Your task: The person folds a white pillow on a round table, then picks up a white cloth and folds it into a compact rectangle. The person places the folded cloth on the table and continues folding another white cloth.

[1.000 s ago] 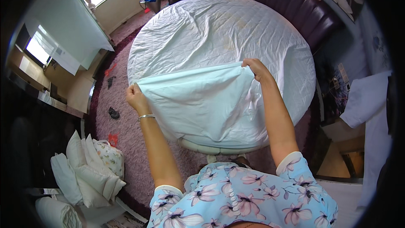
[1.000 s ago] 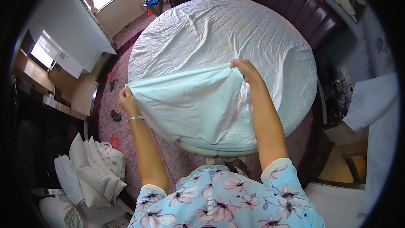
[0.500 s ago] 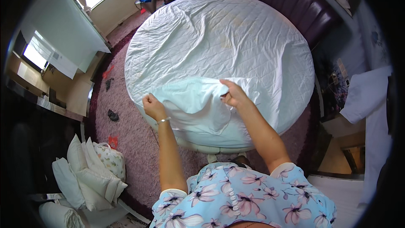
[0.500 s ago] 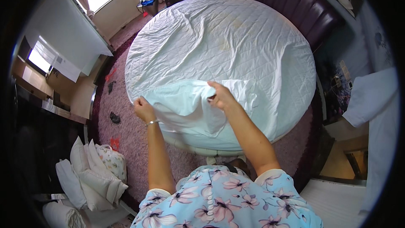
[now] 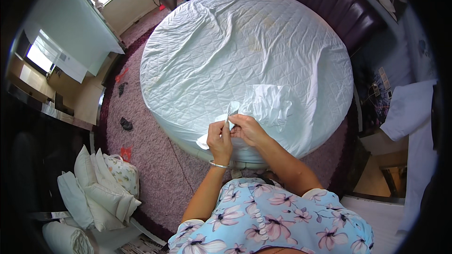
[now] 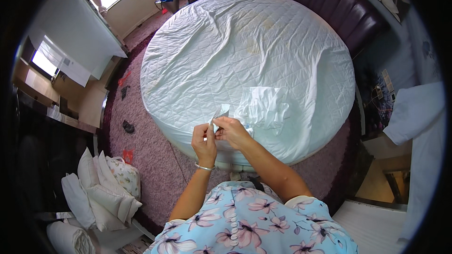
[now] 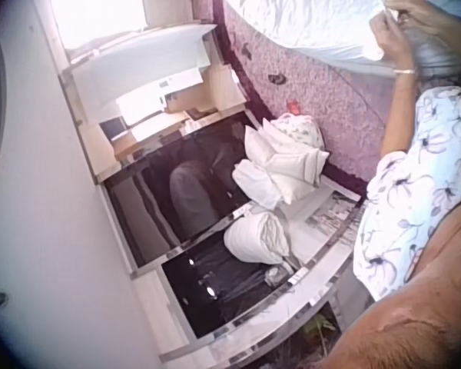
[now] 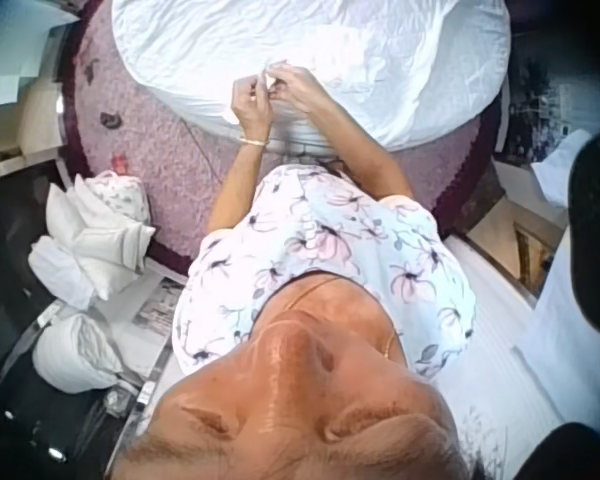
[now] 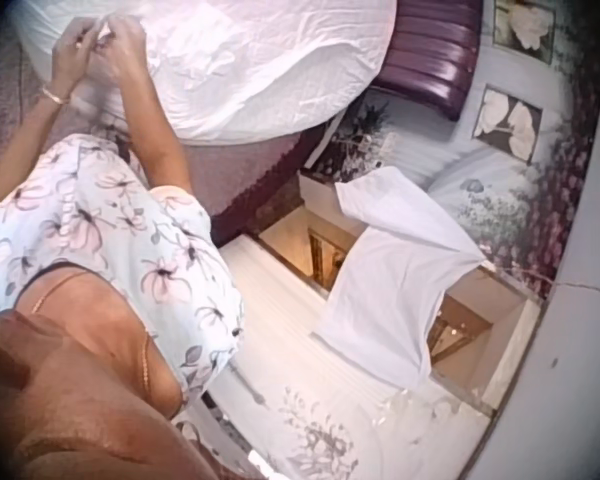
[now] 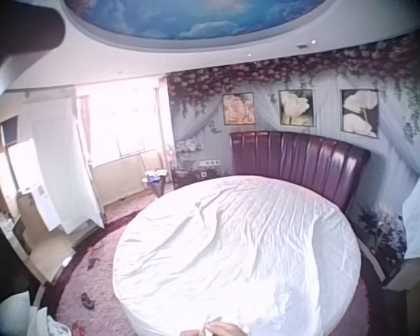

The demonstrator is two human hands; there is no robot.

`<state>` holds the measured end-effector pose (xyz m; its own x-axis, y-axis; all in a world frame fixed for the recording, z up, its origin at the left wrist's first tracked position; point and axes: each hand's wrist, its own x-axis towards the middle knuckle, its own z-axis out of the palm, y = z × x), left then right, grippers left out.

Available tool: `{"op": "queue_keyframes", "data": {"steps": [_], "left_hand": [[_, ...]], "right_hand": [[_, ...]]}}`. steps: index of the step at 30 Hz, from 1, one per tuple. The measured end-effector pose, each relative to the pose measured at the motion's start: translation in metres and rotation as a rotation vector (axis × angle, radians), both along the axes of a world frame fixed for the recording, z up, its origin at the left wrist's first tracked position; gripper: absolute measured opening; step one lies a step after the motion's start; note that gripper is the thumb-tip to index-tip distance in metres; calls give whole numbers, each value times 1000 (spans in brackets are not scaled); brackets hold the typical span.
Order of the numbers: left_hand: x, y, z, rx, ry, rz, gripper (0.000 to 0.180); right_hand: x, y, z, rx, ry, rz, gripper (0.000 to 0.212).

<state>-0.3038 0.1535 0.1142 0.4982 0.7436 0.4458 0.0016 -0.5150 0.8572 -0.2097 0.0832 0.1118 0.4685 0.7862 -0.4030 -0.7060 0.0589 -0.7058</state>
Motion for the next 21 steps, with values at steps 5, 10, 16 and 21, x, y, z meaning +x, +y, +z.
{"op": "queue_keyframes", "data": {"steps": [5, 10, 16, 21], "left_hand": [[-3, -2, 4, -1, -11, -30, 5], [-6, -7, 4, -25, -51, -31, 3], [-5, -9, 8, 111, -48, -65, 5], [-8, -9, 6, 191, -42, -79, 10]], "right_hand": [[-2, -8, 4, 88, -13, 13, 18], [-9, -16, 8, 74, -38, -70, 27], [-12, -18, 17, 54, -172, -186, 31], [-16, -20, 24, 38, -254, -211, 30]]}}
